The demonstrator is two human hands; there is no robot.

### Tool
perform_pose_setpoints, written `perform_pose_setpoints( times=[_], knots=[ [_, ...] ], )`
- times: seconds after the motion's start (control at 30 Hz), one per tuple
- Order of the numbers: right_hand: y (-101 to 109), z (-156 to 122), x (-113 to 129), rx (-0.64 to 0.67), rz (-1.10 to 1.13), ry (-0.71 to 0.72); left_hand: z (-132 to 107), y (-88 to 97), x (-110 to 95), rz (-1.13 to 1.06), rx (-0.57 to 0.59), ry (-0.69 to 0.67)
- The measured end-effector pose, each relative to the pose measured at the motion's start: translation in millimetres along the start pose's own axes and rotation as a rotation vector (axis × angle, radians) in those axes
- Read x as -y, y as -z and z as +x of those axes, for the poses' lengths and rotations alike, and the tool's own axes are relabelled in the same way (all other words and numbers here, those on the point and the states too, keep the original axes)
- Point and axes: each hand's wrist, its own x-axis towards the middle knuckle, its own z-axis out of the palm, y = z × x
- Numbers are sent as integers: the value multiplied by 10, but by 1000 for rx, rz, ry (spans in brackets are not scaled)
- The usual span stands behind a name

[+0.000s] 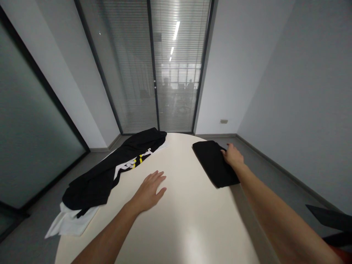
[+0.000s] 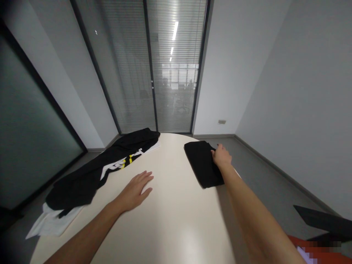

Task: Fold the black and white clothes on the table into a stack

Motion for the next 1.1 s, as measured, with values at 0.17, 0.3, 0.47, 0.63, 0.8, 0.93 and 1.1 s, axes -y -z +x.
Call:
perform_pose_setpoints(
  times=[0.17,0.3,0.47,0.63,0.8,0.93,1.1],
  knots=[
    [-43,-643,282,-124,-42,366,-1,-6,-13,-8,-7,6],
    [-161,-1250,426,-122,-199,454,-5,-1,-36,-5,5,13],
    [-199,-1443,488,-100,-355,455,-17,9,-29,-9,14,14],
    [-196,-1277,520,-85,-421,409,-25,-13,-5,-6,18,12],
    [-272,-1013,397,-66,-436,333,-29,-18,-1,0,28,16],
    [-300,-837,290,-5,-443,339,-35,-18,7,5,27,17],
    [-316,-788,209,33,-435,353,-34,-14,9,0,9,6]
  ],
)
